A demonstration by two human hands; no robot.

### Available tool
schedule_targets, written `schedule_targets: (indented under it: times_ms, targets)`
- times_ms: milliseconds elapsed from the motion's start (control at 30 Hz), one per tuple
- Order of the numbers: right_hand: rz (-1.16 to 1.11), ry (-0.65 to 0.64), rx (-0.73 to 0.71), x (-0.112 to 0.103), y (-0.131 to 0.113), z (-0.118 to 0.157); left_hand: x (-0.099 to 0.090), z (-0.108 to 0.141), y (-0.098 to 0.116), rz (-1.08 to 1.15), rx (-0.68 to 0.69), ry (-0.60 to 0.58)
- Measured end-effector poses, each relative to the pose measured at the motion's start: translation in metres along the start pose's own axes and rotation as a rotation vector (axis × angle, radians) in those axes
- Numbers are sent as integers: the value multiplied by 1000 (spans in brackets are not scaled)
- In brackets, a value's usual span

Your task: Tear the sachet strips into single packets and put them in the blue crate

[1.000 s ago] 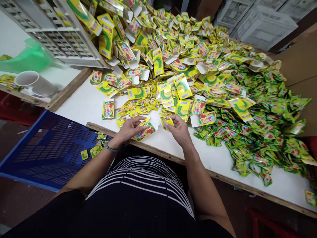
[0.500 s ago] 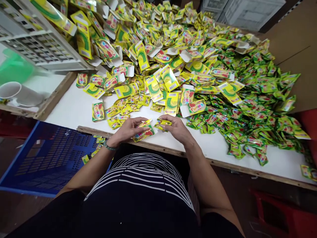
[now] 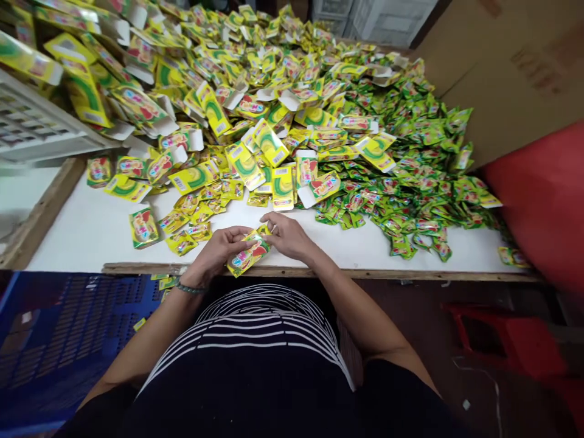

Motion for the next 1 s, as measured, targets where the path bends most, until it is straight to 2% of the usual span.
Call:
schedule_targets:
  times_ms: [33,100,200,267,333,400,500,567,667,733,833,1000]
  targets:
    - [-16,65,-10,-6,4,6,0,-1,-1,9,-25,17]
    - [32,256,-20,-32,14,21,2,-5,-2,20,-67,39]
    - [417,569,-10,-87,28,46,6,-9,-4,42,-92,52]
    - [700,600,35,-112,38,53,9,-12,-6,55,-91,62]
    - [864,527,72,-122,46,52,13,-14,-6,60,-86,68]
    - [924,431,72,-117,50,50,15,-15,-7,56,-71,67]
    - [866,328,13,-93,48,51,12,-14,-7,42,-43,90]
    - [689,337,-1,-79,45,55,7,-11,-8,30,-37,102]
    - [315,445,19,-68,43,56,4,-6,-8,7,-15,83]
    - [101,445,18,-60,41,50,1,-3,-6,-10,17,74]
    - [-78,296,44,-43,34,34,-5,1,-4,-70,58,76]
    - [-249,53,142,-19,16,14,-18,8,-4,-202,104,58]
Point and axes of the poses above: each hand's wrist, its own z-axis away from the middle knuckle, its own x-axis out of the palm, y = z × x, the point moved 6 cm from there along -z, towards the middle knuckle, and after that the axes turned 12 degrees about -z, right-handed, at the moved point
